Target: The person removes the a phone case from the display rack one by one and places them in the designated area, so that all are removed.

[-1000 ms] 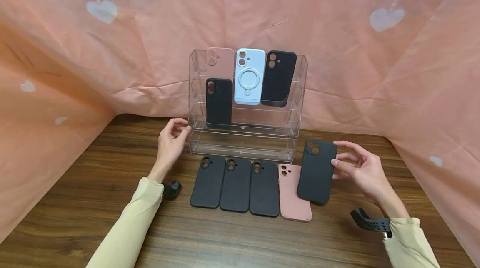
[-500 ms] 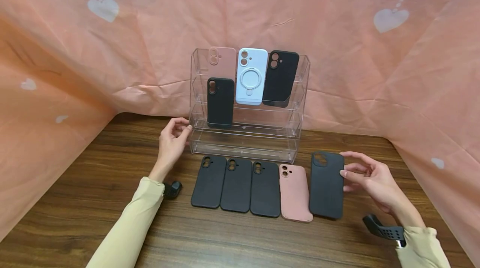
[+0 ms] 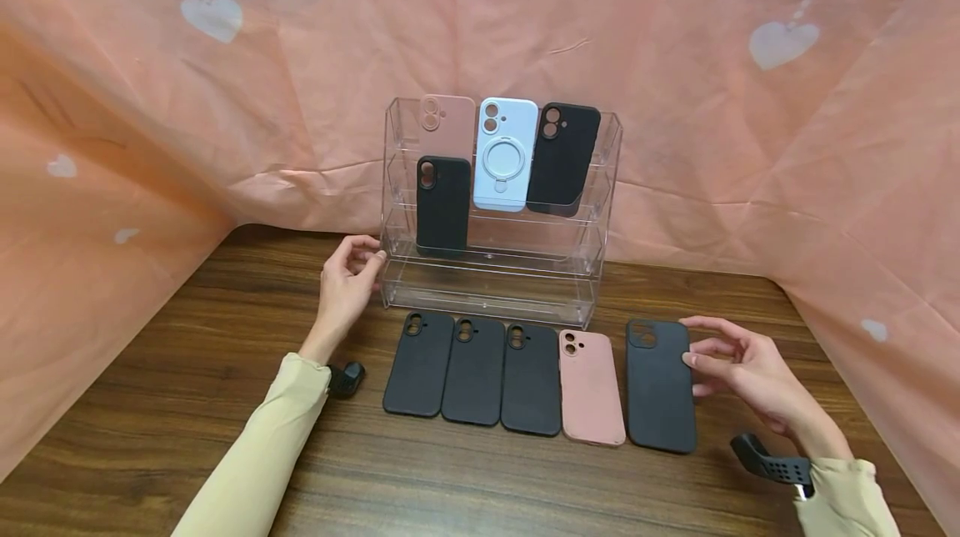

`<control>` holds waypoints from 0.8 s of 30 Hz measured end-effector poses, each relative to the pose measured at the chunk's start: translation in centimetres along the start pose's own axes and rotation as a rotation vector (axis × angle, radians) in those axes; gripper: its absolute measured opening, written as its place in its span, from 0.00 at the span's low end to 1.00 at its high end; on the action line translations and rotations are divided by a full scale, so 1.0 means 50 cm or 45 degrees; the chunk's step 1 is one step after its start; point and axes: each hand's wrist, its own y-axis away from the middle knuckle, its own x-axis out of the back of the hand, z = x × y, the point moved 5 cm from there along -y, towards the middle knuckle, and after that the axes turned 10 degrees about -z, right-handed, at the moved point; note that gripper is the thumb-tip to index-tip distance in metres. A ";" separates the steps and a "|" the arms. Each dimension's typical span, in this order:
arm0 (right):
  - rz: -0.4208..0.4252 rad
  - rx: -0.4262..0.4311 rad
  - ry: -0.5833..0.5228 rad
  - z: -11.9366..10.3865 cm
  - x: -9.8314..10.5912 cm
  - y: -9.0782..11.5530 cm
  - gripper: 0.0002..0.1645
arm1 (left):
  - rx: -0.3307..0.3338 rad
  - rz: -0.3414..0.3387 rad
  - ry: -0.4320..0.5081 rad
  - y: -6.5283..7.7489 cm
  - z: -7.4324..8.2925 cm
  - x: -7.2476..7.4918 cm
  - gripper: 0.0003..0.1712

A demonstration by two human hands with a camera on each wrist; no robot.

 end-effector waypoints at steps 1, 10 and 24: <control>0.015 -0.020 0.032 0.001 0.001 0.000 0.31 | -0.001 -0.001 -0.003 0.000 0.001 0.000 0.09; 0.040 -0.104 0.174 0.008 -0.007 -0.009 0.28 | -0.003 -0.021 -0.007 0.002 0.000 -0.001 0.09; -0.077 -0.175 0.178 0.034 -0.019 -0.015 0.28 | -0.023 -0.015 0.004 0.001 -0.001 -0.001 0.09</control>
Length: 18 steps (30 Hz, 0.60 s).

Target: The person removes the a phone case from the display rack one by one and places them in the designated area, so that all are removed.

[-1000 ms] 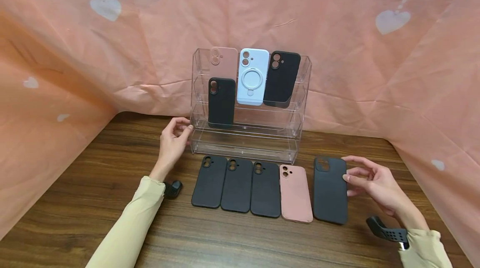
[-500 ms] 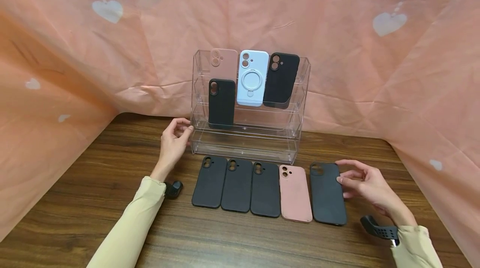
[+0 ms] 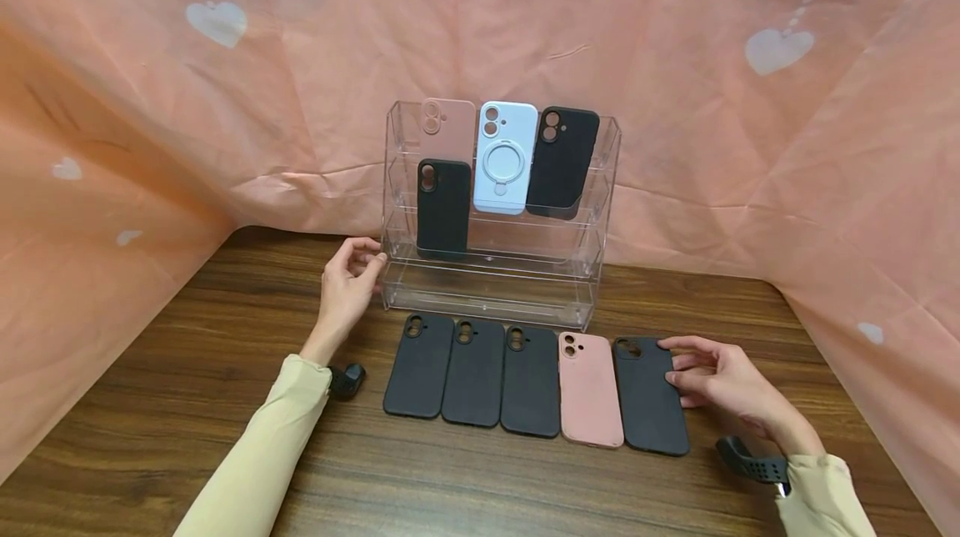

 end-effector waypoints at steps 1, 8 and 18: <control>0.000 -0.006 0.012 0.000 -0.001 0.000 0.28 | -0.002 0.000 0.000 0.000 0.000 0.000 0.09; -0.023 -0.006 0.046 -0.004 -0.002 -0.001 0.28 | -0.001 0.004 0.008 -0.001 -0.001 0.000 0.09; -0.011 -0.041 0.096 -0.009 -0.009 -0.002 0.27 | 0.015 0.006 0.008 0.000 -0.001 0.000 0.09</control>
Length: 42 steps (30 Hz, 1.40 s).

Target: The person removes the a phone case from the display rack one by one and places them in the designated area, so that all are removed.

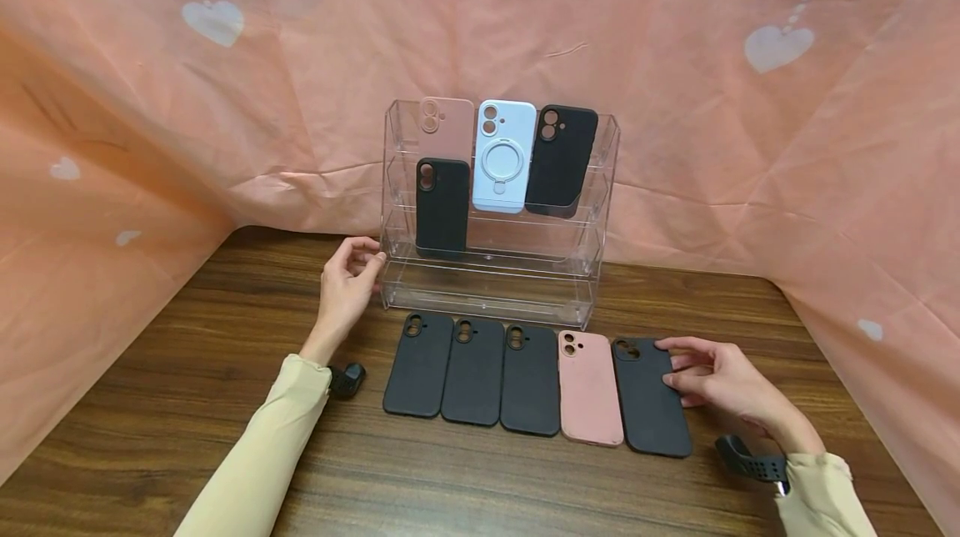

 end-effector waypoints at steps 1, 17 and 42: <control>0.013 -0.005 0.013 -0.001 -0.001 -0.001 0.27 | 0.001 0.002 0.000 0.000 0.000 0.000 0.09; 0.142 -0.094 0.270 -0.025 -0.016 -0.010 0.37 | 0.005 0.013 0.009 0.000 0.000 -0.001 0.09; 0.230 -0.107 0.395 -0.043 -0.011 -0.006 0.27 | -0.007 0.009 0.001 0.000 0.000 -0.002 0.09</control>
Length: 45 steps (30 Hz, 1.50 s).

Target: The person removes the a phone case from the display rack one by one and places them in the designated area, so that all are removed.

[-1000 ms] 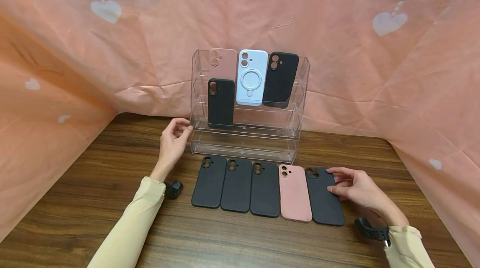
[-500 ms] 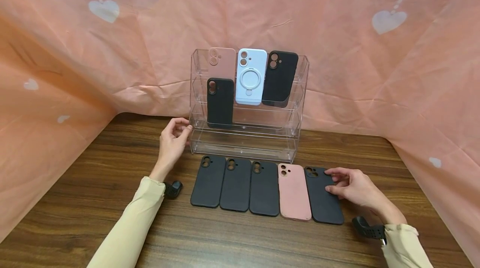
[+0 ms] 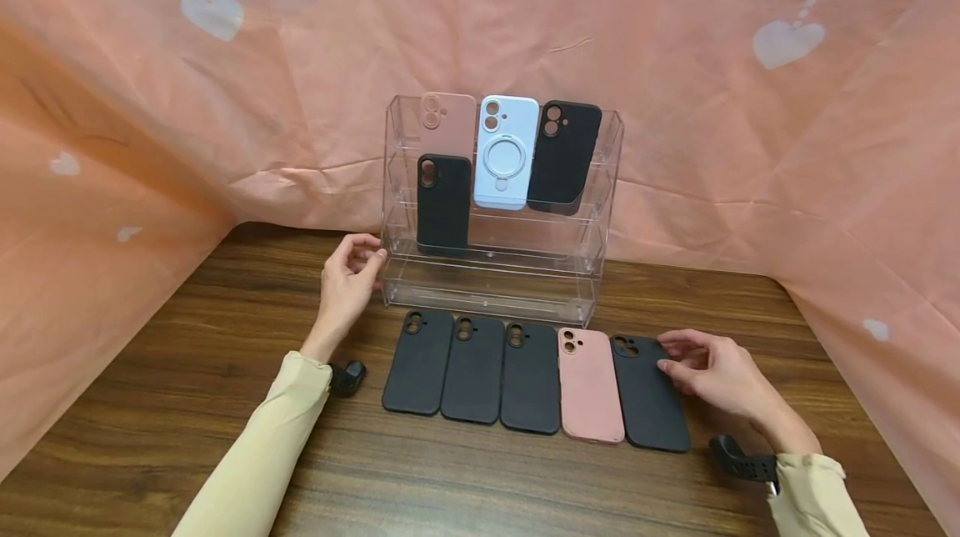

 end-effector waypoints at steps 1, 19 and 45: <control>0.014 0.002 0.008 -0.002 0.002 0.000 0.27 | 0.000 0.001 -0.003 0.000 0.000 0.000 0.08; 0.283 0.273 -0.074 -0.048 0.033 -0.010 0.25 | 0.007 0.001 0.002 0.001 0.000 0.000 0.08; 0.395 0.421 -0.203 -0.181 0.038 -0.065 0.23 | 0.003 -0.004 0.039 0.003 0.006 0.004 0.08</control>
